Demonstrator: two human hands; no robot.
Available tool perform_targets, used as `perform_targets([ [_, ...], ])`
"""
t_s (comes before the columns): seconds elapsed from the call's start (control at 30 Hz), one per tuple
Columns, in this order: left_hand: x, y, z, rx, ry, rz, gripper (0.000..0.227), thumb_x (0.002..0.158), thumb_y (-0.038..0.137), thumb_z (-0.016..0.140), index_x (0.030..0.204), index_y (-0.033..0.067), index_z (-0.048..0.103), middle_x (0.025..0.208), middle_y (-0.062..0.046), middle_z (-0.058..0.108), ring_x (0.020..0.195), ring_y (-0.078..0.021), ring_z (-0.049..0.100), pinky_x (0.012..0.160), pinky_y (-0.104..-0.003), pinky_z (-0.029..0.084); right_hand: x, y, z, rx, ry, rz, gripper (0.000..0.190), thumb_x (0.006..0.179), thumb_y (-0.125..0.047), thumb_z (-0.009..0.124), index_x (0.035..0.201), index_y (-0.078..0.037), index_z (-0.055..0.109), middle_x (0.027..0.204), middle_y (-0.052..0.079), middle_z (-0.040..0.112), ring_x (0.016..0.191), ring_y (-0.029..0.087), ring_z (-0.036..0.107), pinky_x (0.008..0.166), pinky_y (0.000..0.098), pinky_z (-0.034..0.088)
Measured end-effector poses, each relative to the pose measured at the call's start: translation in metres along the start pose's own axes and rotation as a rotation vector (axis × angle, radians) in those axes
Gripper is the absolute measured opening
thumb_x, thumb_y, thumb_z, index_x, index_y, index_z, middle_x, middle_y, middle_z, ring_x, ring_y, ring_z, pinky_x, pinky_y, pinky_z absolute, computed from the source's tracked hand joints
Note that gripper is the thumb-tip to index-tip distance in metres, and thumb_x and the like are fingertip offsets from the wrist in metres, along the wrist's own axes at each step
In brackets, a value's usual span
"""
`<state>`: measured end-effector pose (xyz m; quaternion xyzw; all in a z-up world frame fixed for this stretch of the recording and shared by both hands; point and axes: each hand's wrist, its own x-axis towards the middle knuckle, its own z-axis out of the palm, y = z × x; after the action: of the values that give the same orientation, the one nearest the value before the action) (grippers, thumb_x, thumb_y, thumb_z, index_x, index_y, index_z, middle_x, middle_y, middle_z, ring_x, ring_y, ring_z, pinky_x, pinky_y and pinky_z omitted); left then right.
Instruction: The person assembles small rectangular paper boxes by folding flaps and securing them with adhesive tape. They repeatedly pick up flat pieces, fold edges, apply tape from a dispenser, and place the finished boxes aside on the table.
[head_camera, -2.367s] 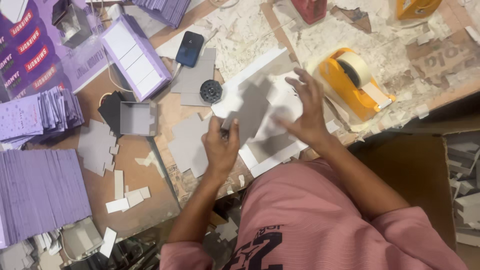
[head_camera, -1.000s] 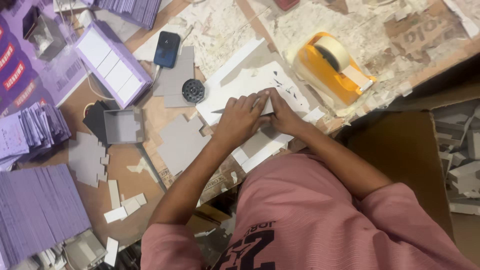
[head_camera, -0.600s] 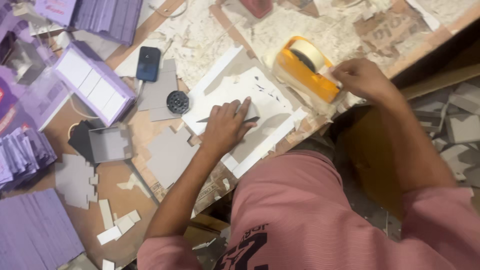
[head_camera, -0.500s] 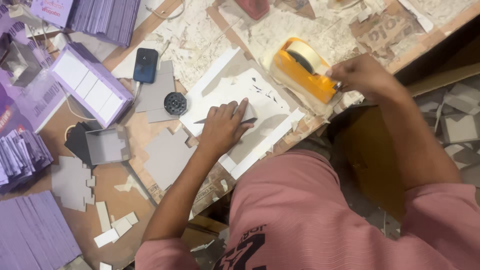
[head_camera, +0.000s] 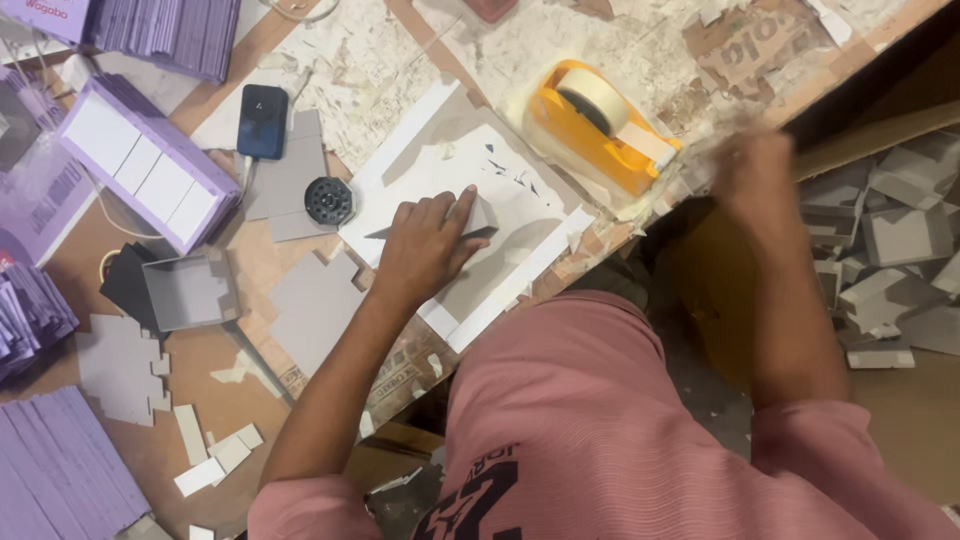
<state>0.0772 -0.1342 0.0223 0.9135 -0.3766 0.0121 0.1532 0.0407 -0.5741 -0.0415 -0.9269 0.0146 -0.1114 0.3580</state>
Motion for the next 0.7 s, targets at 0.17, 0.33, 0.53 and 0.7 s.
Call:
perform_targets([
  [0.17,0.006,-0.003,-0.003,0.011,-0.039,-0.018,0.072,0.091,0.044,0.073,0.146,0.0020,0.053,0.118,-0.017,0.063,0.096,-0.0309,0.060,0.083,-0.045,0.043,0.028,-0.031,-0.032,0.112,-0.040,0.256,0.049,0.097,-0.002,0.069,0.142,0.006,0.051,0.113,0.024,0.068,0.101,0.033,0.071,0.088,0.0340,0.058],
  [0.33,0.002,0.003,-0.004,-0.016,-0.027,-0.003,0.071,0.092,0.044,0.074,0.146,0.0020,0.053,0.118,-0.016,0.062,0.097,-0.0302,0.059,0.085,-0.045,0.044,0.036,-0.050,0.003,0.246,-0.417,0.261,0.063,0.098,-0.004,0.072,0.151,0.003,0.038,0.105,0.020,0.069,0.096,0.027,0.069,0.085,0.0340,0.057],
  [0.53,0.000,0.003,-0.004,-0.002,0.014,0.002,0.070,0.091,0.043,0.075,0.145,0.0035,0.055,0.117,-0.016,0.062,0.098,-0.0303,0.059,0.086,-0.044,0.044,0.034,-0.011,0.030,0.710,-0.222,0.437,0.083,0.100,-0.006,0.076,0.162,0.000,0.022,0.096,0.014,0.071,0.090,0.019,0.068,0.081,0.0340,0.056],
  [0.7,0.002,0.001,-0.005,-0.038,0.011,0.002,0.071,0.090,0.042,0.076,0.145,0.0038,0.054,0.117,-0.016,0.062,0.098,-0.0308,0.059,0.086,-0.044,0.043,-0.008,0.026,0.045,1.208,-0.080,0.343,0.081,0.102,0.007,0.074,0.160,-0.006,0.019,0.083,0.010,0.064,0.083,0.017,0.066,0.079,0.0303,0.055],
])
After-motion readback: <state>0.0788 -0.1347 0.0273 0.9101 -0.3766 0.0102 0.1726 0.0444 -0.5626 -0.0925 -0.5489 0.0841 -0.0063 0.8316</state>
